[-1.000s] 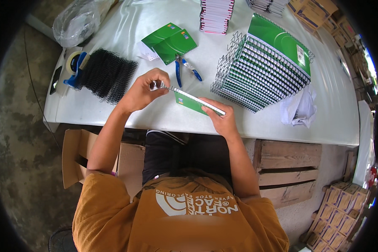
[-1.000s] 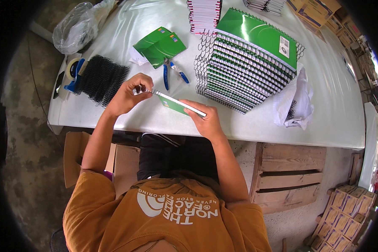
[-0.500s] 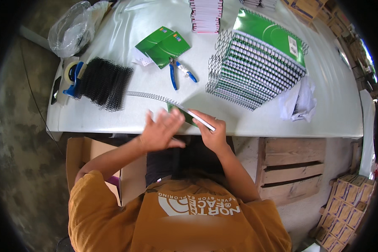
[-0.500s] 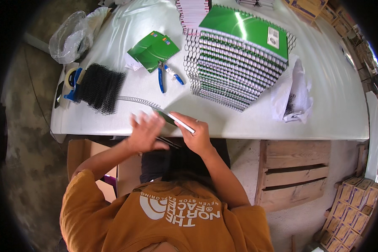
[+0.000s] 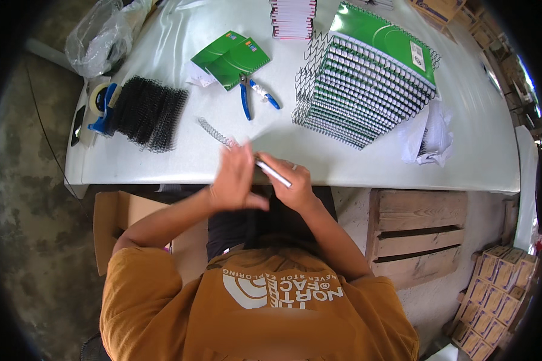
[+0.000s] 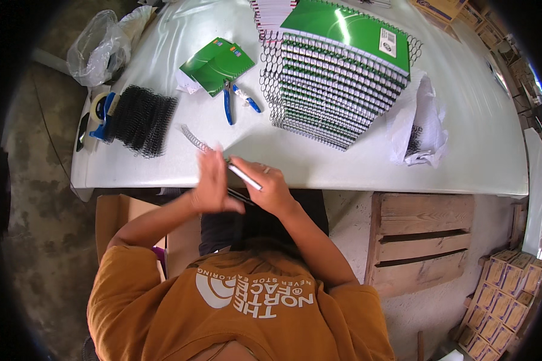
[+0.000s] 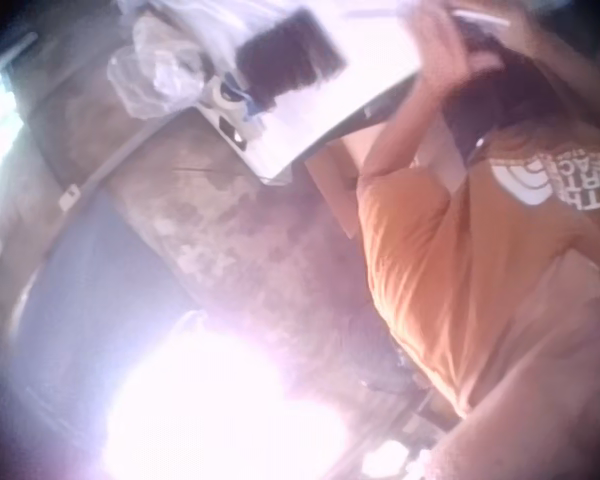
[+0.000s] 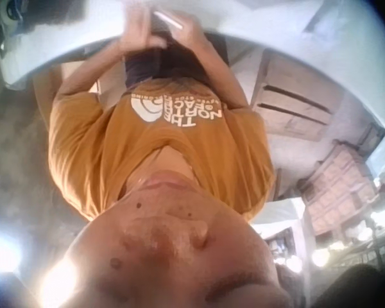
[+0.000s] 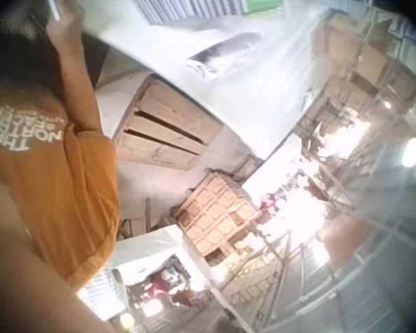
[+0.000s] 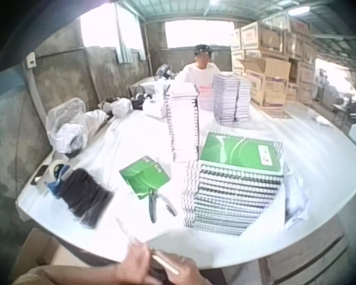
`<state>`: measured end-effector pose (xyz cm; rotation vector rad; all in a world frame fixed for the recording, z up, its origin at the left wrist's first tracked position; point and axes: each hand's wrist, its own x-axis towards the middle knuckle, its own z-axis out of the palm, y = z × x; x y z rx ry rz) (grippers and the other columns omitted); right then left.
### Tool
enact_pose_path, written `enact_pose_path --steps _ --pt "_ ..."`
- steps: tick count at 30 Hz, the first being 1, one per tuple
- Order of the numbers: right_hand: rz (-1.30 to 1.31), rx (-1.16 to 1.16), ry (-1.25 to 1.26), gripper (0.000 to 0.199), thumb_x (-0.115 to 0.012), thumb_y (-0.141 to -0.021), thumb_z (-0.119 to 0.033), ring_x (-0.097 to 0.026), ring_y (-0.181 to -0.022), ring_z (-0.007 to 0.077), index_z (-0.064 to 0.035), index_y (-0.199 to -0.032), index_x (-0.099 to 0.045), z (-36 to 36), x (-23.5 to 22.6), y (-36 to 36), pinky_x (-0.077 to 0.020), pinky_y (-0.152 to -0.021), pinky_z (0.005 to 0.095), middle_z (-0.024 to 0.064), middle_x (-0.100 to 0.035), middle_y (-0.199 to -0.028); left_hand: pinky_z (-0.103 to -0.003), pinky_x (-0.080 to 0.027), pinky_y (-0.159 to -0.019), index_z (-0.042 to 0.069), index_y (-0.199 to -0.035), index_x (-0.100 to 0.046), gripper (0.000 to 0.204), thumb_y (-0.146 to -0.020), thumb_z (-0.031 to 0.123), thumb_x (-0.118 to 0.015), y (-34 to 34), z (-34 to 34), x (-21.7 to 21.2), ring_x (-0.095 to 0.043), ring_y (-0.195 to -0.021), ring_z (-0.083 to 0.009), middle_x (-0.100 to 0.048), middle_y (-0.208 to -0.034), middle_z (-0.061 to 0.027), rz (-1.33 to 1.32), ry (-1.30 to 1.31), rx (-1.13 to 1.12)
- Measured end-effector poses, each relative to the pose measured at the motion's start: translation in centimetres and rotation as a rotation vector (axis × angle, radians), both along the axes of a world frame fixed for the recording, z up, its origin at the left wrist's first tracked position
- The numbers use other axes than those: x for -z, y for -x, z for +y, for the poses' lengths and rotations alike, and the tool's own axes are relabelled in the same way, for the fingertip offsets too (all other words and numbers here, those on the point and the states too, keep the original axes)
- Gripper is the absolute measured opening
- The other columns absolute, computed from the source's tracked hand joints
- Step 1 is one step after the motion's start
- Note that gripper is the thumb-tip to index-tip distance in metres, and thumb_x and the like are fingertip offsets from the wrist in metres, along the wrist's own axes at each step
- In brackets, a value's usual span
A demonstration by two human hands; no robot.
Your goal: The person assembles spiral notebooks by manually threading a plastic spiral coil through the punched holes of paper stacks and green covers, then using a tool to trim the excess coil.
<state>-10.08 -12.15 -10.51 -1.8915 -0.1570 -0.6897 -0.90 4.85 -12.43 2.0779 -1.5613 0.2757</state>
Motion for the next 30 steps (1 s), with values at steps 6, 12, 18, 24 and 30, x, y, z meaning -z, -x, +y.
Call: enact_pose_path --steps 6,12,18,24,30 --pt "-0.049 -0.06 0.084 0.047 -0.059 -0.073 0.005 -0.064 -0.093 0.0299 -0.0034 -0.119 -0.055 0.0 -0.5 -0.4 -0.0523 -0.075 0.0358 0.0165 -0.063 -0.105 -0.068 -0.01 -0.098 -0.011 -0.134 -0.026 0.112 -0.071 0.08 -0.039 -5.7 -1.9 -6.4 -0.012 -0.126 -0.0608 -0.017 -0.134 -0.0436 -0.562 0.222 -0.025" --pt "0.058 -0.092 -0.192 0.054 -0.064 -0.074 -0.003 -0.063 -0.089 0.0329 -0.0052 -0.127 -0.048 0.1 -1.0 -0.2 -0.0517 -0.072 0.0387 0.0177 -0.063 -0.105 -0.07 -0.015 -0.093 -0.003 -0.133 -0.034 0.105 -0.067 0.077 -0.044 -0.2 -1.6 -2.2 -0.023 -0.123 -0.0551 -0.025 -0.135 -0.0359 -0.463 0.079 0.237" --pt "0.097 -0.136 -0.179 0.068 -0.064 -0.079 -0.006 -0.065 -0.088 0.0268 -0.0101 -0.138 -0.031 -0.2 -0.3 -1.0 -0.0514 -0.074 0.0335 0.0141 -0.065 -0.104 -0.064 -0.022 -0.098 -0.005 -0.136 -0.027 0.104 -0.069 0.07 -0.053 2.3 -2.0 0.2 -0.03 -0.126 -0.048 -0.03 -0.135 -0.0329 -0.144 0.068 0.27" --pt "0.074 -0.091 -0.248 0.073 -0.064 -0.079 -0.002 -0.065 -0.086 0.0225 -0.0095 -0.14 -0.025 -1.5 -0.2 -1.0 -0.0496 -0.077 0.031 0.0129 -0.066 -0.095 -0.042 -0.029 -0.092 0.007 -0.119 -0.056 0.053 -0.075 0.034 -0.067 2.1 -5.3 -8.4 -0.049 -0.11 -0.0278 -0.052 -0.12 -0.0104 -0.137 0.031 0.006" --pt "0.185 -0.068 -0.329 0.073 -0.059 -0.076 0.003 -0.066 -0.088 0.0272 -0.0077 -0.139 -0.025 -1.5 -0.4 -1.2 -0.0499 -0.075 0.0323 0.0154 -0.065 -0.094 -0.035 -0.031 -0.085 0.013 -0.102 -0.065 0.033 -0.069 0.014 -0.073 1.1 -6.6 -10.9 -0.058 -0.093 -0.0156 -0.064 -0.095 0.0005 -0.005 -0.087 0.039"
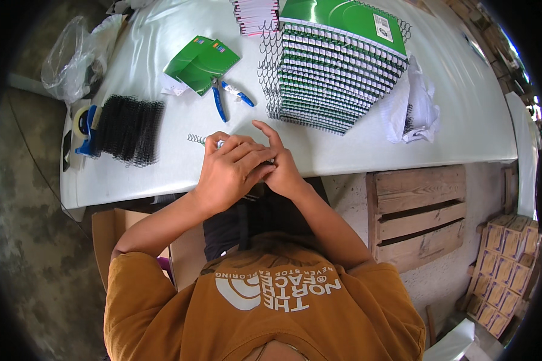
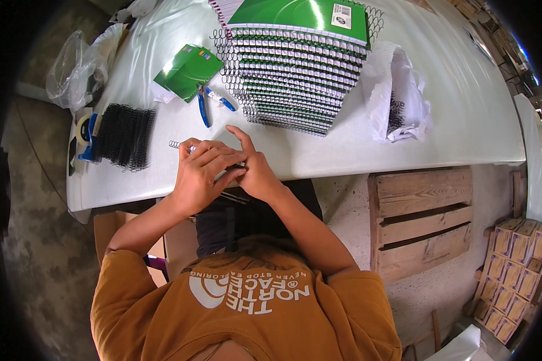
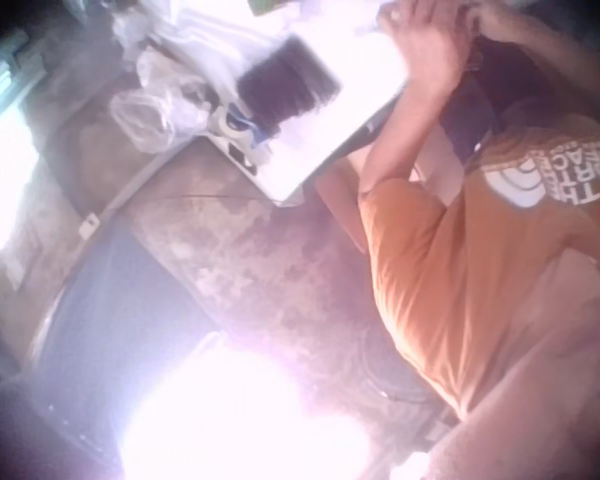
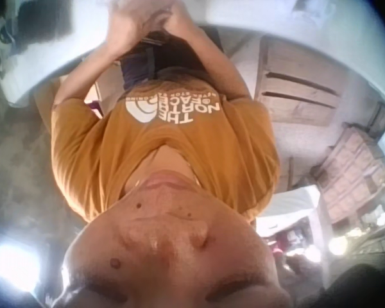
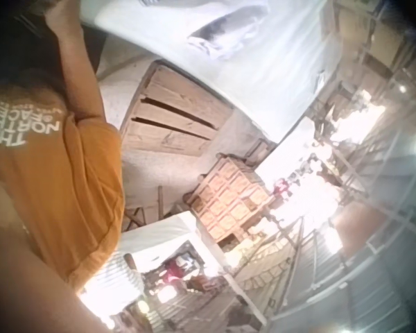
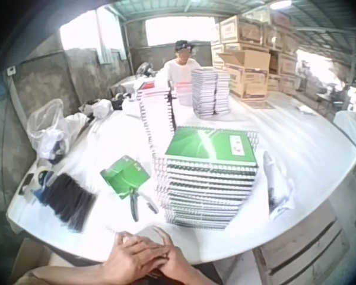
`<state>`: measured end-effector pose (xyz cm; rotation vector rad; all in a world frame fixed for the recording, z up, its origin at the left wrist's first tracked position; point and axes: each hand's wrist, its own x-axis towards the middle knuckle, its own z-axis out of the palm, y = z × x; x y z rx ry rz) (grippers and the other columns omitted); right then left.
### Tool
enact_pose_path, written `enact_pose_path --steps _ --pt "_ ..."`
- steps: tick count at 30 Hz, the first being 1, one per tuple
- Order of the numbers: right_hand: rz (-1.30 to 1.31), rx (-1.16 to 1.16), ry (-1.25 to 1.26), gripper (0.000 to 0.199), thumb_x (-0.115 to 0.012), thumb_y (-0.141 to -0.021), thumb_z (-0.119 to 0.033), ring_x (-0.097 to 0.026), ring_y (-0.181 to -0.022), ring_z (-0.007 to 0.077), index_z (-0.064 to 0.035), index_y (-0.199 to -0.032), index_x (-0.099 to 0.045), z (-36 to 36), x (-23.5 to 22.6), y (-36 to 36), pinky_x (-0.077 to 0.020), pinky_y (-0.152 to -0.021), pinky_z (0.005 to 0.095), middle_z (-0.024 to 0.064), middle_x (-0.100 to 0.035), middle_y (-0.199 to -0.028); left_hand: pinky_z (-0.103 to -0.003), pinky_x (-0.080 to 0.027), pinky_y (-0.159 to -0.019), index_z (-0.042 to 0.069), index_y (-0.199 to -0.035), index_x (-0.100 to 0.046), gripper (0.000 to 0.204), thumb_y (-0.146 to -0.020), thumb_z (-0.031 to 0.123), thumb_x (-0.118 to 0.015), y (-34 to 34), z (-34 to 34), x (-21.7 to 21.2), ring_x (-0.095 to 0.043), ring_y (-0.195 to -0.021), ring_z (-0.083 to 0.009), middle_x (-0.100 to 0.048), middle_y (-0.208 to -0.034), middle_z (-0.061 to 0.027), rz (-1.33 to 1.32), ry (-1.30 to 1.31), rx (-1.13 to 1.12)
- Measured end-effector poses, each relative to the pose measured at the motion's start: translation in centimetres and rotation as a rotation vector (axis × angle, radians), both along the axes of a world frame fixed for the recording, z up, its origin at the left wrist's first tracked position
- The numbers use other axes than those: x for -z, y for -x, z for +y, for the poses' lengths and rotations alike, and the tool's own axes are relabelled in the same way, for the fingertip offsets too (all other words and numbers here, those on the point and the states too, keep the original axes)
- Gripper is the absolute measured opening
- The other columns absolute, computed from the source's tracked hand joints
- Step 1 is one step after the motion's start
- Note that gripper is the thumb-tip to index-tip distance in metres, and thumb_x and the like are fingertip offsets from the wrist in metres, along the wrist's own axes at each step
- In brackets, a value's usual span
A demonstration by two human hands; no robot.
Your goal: The person assembles spiral notebooks by manually threading a plastic spiral coil through the punched holes of paper stacks and green covers, then using a tool to trim the excess coil.
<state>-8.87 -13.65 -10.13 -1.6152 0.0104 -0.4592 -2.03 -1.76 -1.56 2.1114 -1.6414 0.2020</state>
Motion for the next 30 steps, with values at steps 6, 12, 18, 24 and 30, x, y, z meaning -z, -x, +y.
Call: enact_pose_path --steps 6,12,18,24,30 --pt "-0.027 -0.013 0.075 0.069 -0.055 -0.074 0.006 -0.063 -0.089 0.0369 -0.009 -0.136 -0.027 -0.2 0.2 -0.1 -0.0491 -0.074 0.0376 0.0183 -0.064 -0.093 -0.04 -0.033 -0.09 0.01 -0.095 -0.063 0.022 -0.073 0.008 -0.067 -0.2 -0.8 -2.4 -0.059 -0.09 -0.0176 -0.063 -0.086 -0.0014 -0.065 -0.183 0.024" --pt "0.068 -0.002 0.097 0.063 -0.053 -0.078 0.004 -0.061 -0.088 0.041 -0.0082 -0.133 -0.027 -0.9 -3.0 0.7 -0.0475 -0.074 0.0419 0.0207 -0.063 -0.092 -0.042 -0.034 -0.093 0.01 -0.093 -0.062 0.02 -0.073 0.009 -0.066 0.4 -1.4 -3.1 -0.06 -0.087 -0.018 -0.062 -0.084 -0.0029 -0.258 -0.049 0.005" --pt "0.08 0.035 0.15 0.059 -0.052 -0.082 0.003 -0.06 -0.092 0.0413 -0.0057 -0.132 -0.023 -1.7 -6.8 2.2 -0.0472 -0.075 0.0438 0.0219 -0.062 -0.095 -0.042 -0.036 -0.091 0.01 -0.09 -0.063 0.02 -0.071 0.009 -0.068 0.7 -2.4 -5.4 -0.061 -0.082 -0.0178 -0.063 -0.082 -0.0007 -0.145 -0.031 0.012" --pt "-0.148 0.064 0.162 0.058 -0.057 -0.083 0.0 -0.06 -0.094 0.0389 -0.0036 -0.13 -0.023 -2.7 -11.1 3.7 -0.0477 -0.076 0.0408 0.0216 -0.058 -0.102 -0.038 -0.038 -0.086 0.012 -0.095 -0.065 0.032 -0.066 0.023 -0.075 -0.3 -2.8 -11.6 -0.06 -0.081 -0.0187 -0.063 -0.08 -0.0012 -0.096 0.091 0.184" --pt "-0.885 0.549 0.871 0.018 -0.065 -0.076 -0.007 -0.056 -0.105 0.0278 -0.0051 -0.093 -0.062 -13.0 -21.9 2.6 -0.0356 -0.096 0.0396 0.0101 -0.067 -0.097 -0.034 -0.045 -0.074 0.01 -0.099 -0.066 0.033 -0.068 0.021 -0.073 -4.7 -7.8 -15.6 -0.06 -0.083 -0.0229 -0.064 -0.09 -0.0044 -0.325 0.691 0.09"
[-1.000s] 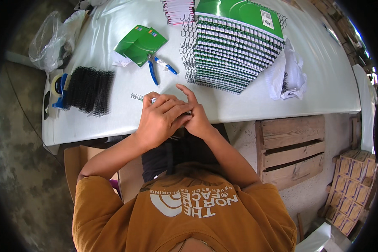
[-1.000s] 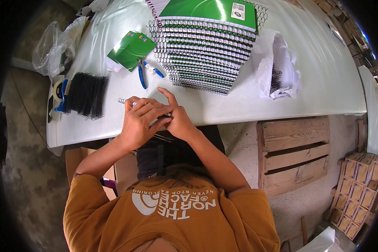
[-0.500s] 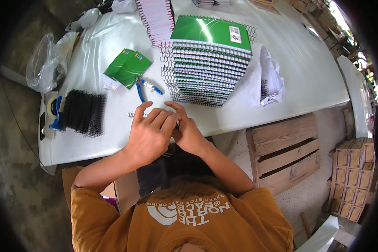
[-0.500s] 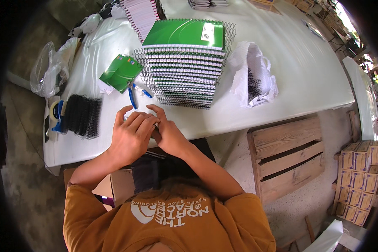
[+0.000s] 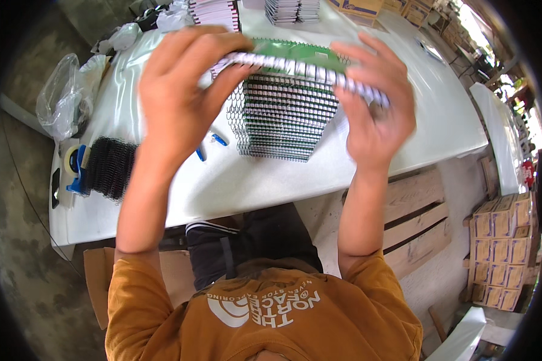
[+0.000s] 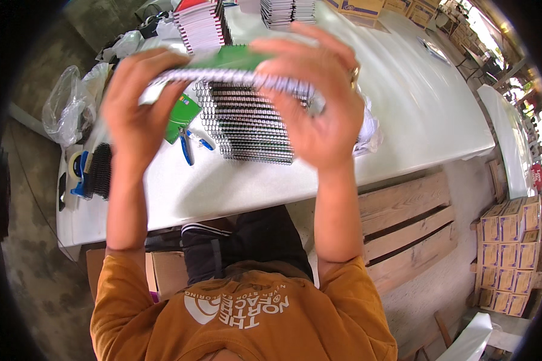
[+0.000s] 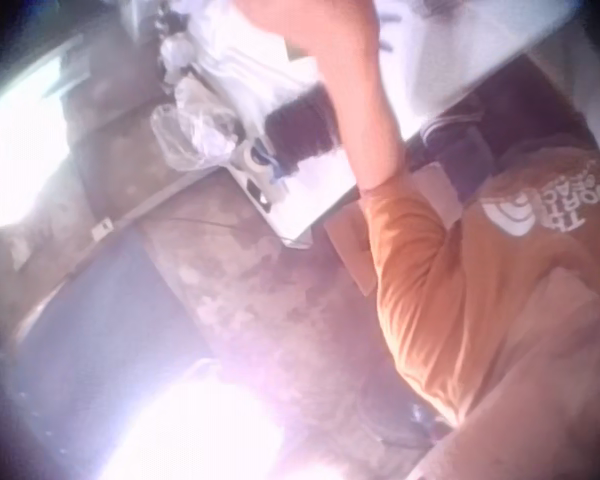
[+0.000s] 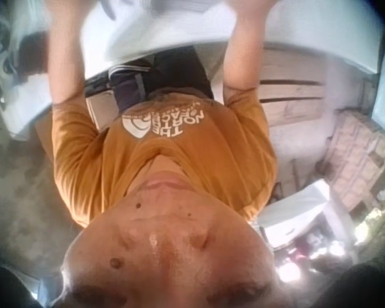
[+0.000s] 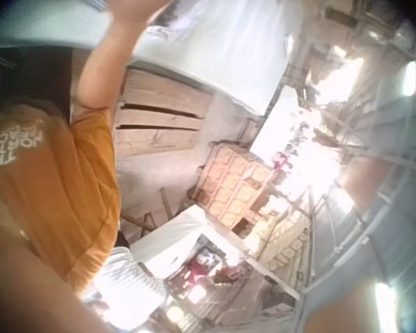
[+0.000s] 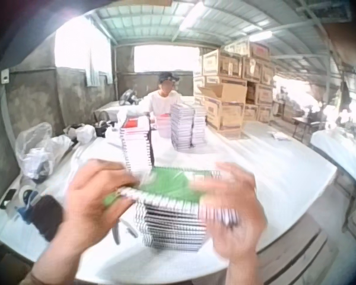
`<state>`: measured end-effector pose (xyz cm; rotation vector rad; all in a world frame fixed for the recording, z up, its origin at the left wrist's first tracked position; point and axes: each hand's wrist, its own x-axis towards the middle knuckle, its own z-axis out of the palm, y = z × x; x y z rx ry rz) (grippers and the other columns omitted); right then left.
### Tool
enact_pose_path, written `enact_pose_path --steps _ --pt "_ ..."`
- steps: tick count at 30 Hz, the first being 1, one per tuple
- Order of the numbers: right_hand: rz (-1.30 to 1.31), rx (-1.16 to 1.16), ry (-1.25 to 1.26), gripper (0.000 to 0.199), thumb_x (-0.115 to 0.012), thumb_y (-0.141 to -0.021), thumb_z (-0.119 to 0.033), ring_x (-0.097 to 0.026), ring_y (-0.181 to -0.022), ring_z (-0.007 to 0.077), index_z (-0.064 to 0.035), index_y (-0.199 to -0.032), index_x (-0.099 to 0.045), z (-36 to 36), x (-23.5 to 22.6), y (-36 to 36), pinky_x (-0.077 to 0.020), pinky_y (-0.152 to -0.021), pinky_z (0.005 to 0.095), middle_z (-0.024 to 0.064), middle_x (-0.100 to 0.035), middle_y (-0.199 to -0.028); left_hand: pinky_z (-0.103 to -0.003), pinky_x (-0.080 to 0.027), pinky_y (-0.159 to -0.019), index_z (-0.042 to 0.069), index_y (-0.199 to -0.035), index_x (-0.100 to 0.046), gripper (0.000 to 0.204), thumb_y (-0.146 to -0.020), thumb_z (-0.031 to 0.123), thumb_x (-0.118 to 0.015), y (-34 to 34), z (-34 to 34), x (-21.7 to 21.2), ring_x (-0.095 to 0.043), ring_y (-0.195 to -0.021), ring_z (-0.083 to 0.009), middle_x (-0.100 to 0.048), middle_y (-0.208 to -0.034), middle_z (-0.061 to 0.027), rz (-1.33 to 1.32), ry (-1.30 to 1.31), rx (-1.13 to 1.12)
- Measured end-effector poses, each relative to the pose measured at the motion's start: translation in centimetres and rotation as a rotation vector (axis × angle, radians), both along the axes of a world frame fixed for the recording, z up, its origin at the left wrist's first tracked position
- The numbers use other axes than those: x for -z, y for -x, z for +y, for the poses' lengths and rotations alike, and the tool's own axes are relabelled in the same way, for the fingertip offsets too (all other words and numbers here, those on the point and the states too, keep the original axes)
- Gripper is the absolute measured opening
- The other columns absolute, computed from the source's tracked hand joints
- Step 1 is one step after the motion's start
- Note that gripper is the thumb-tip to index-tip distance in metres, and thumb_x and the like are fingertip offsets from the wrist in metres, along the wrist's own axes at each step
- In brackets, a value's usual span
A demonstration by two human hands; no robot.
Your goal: The person assembles spiral notebooks by manually threading a plastic spiral coil through the punched holes of paper stacks and green covers, then using a tool to trim the excess coil.
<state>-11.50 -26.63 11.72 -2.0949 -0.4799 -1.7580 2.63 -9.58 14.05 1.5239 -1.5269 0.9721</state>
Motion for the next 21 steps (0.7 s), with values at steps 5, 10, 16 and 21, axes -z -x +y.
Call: enact_pose_path --steps 5,10,16,21 --pt "0.393 -0.147 -0.362 0.035 -0.048 -0.085 -0.015 -0.03 -0.133 0.0329 0.0003 -0.115 -0.056 -3.9 6.6 -1.1 -0.02 -0.109 0.0399 0.0206 -0.048 -0.13 -0.037 -0.045 -0.085 0.006 -0.101 -0.064 0.04 -0.068 0.025 -0.077 -1.6 -3.5 6.9 -0.057 -0.095 -0.0264 -0.061 -0.103 -0.0094 0.286 -0.045 0.036" --pt "0.229 0.242 -0.694 0.051 -0.038 -0.097 -0.031 -0.053 -0.112 0.0334 0.0049 -0.133 -0.036 0.6 6.8 -3.2 -0.0409 -0.093 0.0357 0.0292 -0.05 -0.123 -0.027 -0.046 -0.068 -0.001 -0.096 -0.062 0.026 -0.088 0.023 -0.061 0.0 -6.5 8.0 -0.056 -0.074 -0.014 -0.063 -0.083 -0.009 1.053 0.287 -0.033" --pt "0.136 0.372 -0.658 0.049 -0.04 -0.096 -0.027 -0.061 -0.094 0.0298 0.0048 -0.133 -0.035 1.5 7.3 -3.5 -0.0466 -0.08 0.0349 0.0269 -0.057 -0.112 -0.027 -0.046 -0.067 -0.002 -0.099 -0.06 0.027 -0.09 0.023 -0.056 0.6 -6.8 7.7 -0.055 -0.071 -0.0135 -0.065 -0.082 -0.0092 0.963 0.334 -0.044" --pt "0.005 0.27 -0.553 0.06 -0.044 -0.094 -0.026 -0.028 -0.132 0.0372 0.012 -0.136 -0.023 1.5 8.2 -0.9 -0.0186 -0.109 0.0422 0.0289 -0.031 -0.139 -0.036 -0.046 -0.078 0.005 -0.103 -0.063 0.027 -0.086 0.024 -0.058 -8.9 -0.7 9.2 -0.062 -0.089 -0.0293 -0.064 -0.098 -0.0157 0.588 0.037 -0.428"
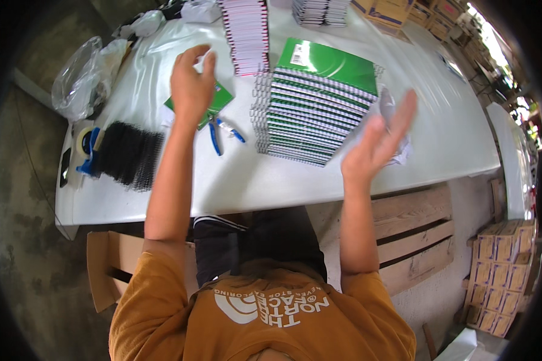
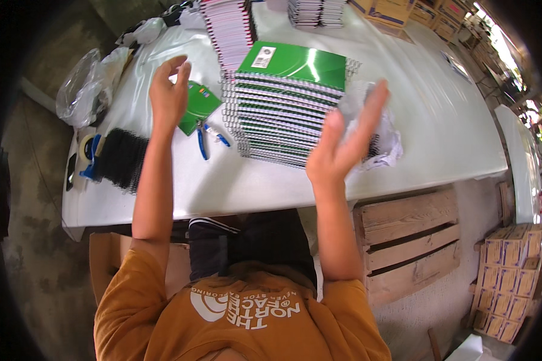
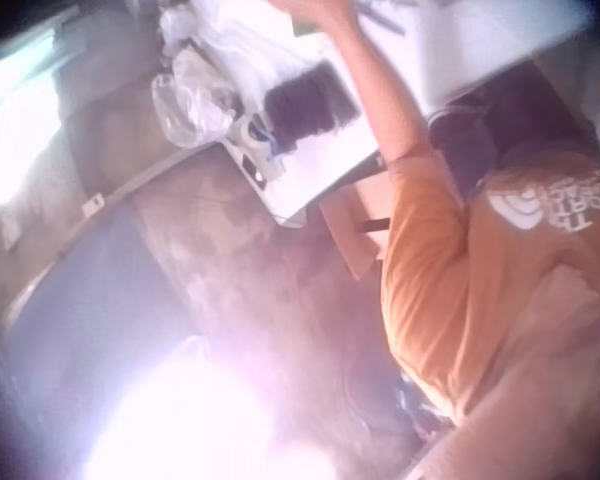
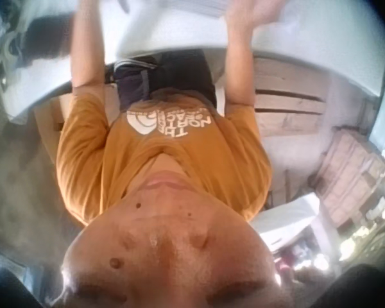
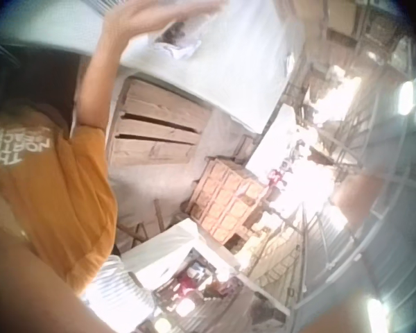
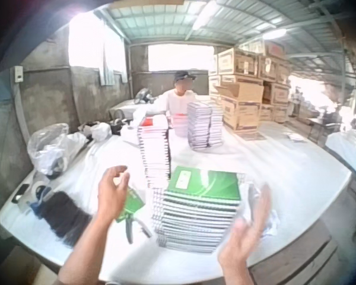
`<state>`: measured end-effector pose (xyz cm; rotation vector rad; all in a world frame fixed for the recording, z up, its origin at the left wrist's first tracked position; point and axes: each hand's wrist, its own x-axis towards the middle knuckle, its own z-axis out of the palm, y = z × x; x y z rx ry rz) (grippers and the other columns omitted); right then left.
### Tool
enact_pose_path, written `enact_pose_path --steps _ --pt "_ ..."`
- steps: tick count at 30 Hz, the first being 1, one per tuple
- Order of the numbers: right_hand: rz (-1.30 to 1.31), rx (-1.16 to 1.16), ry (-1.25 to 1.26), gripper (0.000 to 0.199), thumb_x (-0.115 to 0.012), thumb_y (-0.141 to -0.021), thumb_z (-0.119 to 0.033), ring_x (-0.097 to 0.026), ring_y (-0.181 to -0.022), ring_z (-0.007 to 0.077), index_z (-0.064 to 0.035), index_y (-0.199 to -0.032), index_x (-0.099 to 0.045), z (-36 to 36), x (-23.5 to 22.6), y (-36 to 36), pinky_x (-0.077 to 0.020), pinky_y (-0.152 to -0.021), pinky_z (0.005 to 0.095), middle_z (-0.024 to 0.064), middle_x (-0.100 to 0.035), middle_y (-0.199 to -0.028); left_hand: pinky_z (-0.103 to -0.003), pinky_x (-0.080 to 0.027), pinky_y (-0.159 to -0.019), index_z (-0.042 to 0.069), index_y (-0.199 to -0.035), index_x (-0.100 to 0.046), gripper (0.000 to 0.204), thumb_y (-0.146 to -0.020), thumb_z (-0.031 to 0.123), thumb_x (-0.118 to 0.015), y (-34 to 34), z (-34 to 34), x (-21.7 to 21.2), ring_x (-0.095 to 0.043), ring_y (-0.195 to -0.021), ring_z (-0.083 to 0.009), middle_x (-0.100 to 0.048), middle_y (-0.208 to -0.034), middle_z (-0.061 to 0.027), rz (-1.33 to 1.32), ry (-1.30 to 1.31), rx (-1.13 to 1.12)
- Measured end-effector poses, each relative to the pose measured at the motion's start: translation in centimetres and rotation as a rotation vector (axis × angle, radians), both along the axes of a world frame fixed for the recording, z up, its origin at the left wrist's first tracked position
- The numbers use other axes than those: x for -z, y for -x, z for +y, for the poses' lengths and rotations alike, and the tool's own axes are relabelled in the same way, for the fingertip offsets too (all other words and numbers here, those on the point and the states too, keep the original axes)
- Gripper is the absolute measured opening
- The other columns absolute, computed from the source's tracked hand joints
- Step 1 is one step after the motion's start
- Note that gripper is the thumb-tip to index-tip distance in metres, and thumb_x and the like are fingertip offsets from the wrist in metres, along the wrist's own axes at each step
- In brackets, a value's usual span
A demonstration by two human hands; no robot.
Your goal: The person assembles spiral notebooks by manually threading a plastic spiral coil through the punched holes of paper stacks and green covers, then using a tool to trim the excess coil.
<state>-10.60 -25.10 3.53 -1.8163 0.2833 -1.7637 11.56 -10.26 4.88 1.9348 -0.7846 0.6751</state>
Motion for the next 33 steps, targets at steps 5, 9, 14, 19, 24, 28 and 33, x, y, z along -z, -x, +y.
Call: enact_pose_path --steps 5,9,14,19,24,28,33 --pt "0.043 -0.173 0.198 0.056 -0.04 -0.091 -0.016 -0.03 -0.129 0.0413 0.0085 -0.136 -0.019 5.8 3.2 2.0 -0.02 -0.108 0.0486 0.032 -0.031 -0.137 -0.042 -0.045 -0.082 0.005 -0.103 -0.063 0.038 -0.075 0.03 -0.067 -8.9 7.5 8.2 -0.059 -0.097 -0.03 -0.064 -0.1 -0.014 0.208 -0.645 -0.282" --pt "0.116 -0.452 0.07 0.057 -0.052 -0.083 -0.012 -0.034 -0.127 0.0405 0.0085 -0.131 -0.031 10.3 6.7 0.3 -0.0254 -0.104 0.0458 0.029 -0.047 -0.126 -0.044 -0.042 -0.083 0.005 -0.102 -0.063 0.041 -0.073 0.033 -0.069 -6.2 5.8 10.1 -0.06 -0.095 -0.0296 -0.065 -0.095 -0.0137 0.146 -0.899 -0.327" --pt "0.257 -0.706 -0.273 0.051 -0.051 -0.087 -0.01 -0.042 -0.123 0.0352 0.0085 -0.13 -0.031 12.9 7.5 -0.2 -0.0313 -0.101 0.0424 0.026 -0.049 -0.125 -0.035 -0.043 -0.075 0.002 -0.102 -0.06 0.039 -0.078 0.032 -0.066 -6.6 7.7 6.7 -0.06 -0.085 -0.0215 -0.065 -0.09 -0.0141 0.449 -0.522 -0.138" --pt "0.399 -1.133 -0.967 0.058 -0.056 -0.09 -0.023 -0.042 -0.124 0.0255 0.0038 -0.134 -0.03 12.3 8.1 -0.8 -0.0311 -0.102 0.0395 0.0204 -0.04 -0.136 -0.027 -0.044 -0.073 -0.002 -0.104 -0.053 0.03 -0.091 0.025 -0.054 2.2 8.3 3.5 -0.056 -0.085 -0.0133 -0.062 -0.093 -0.0074 0.724 0.497 0.191" --pt "0.119 -1.066 -1.016 0.037 -0.056 -0.09 -0.013 -0.051 -0.099 0.0096 0.0042 -0.121 -0.047 13.4 8.2 -2.5 -0.0404 -0.085 0.0241 0.0071 -0.057 -0.11 -0.031 -0.037 -0.093 -0.002 -0.116 -0.044 0.036 -0.087 0.013 -0.059 15.3 7.1 8.2 -0.047 -0.1 -0.0175 -0.05 -0.107 -0.0099 1.117 0.6 0.323" --pt "0.569 -1.025 -0.671 0.024 -0.057 -0.088 -0.009 -0.053 -0.087 0.0065 0.0029 -0.109 -0.059 9.1 8.3 -1.0 -0.0437 -0.078 0.0226 0.0056 -0.063 -0.095 -0.034 -0.035 -0.095 0.0 -0.123 -0.039 0.051 -0.077 0.001 -0.06 10.7 10.2 9.8 -0.042 -0.11 -0.0198 -0.044 -0.116 -0.0121 0.658 0.207 0.099" --pt "0.574 -1.06 -0.506 0.029 -0.06 -0.085 -0.004 -0.059 -0.094 0.0116 0.0015 -0.113 -0.059 8.8 10.9 -1.8 -0.0446 -0.085 0.0245 0.0084 -0.065 -0.103 -0.037 -0.035 -0.094 0.005 -0.117 -0.045 0.051 -0.068 -0.008 -0.05 11.4 10.8 13.6 -0.048 -0.105 -0.0246 -0.052 -0.106 -0.0095 0.675 -0.133 0.4"
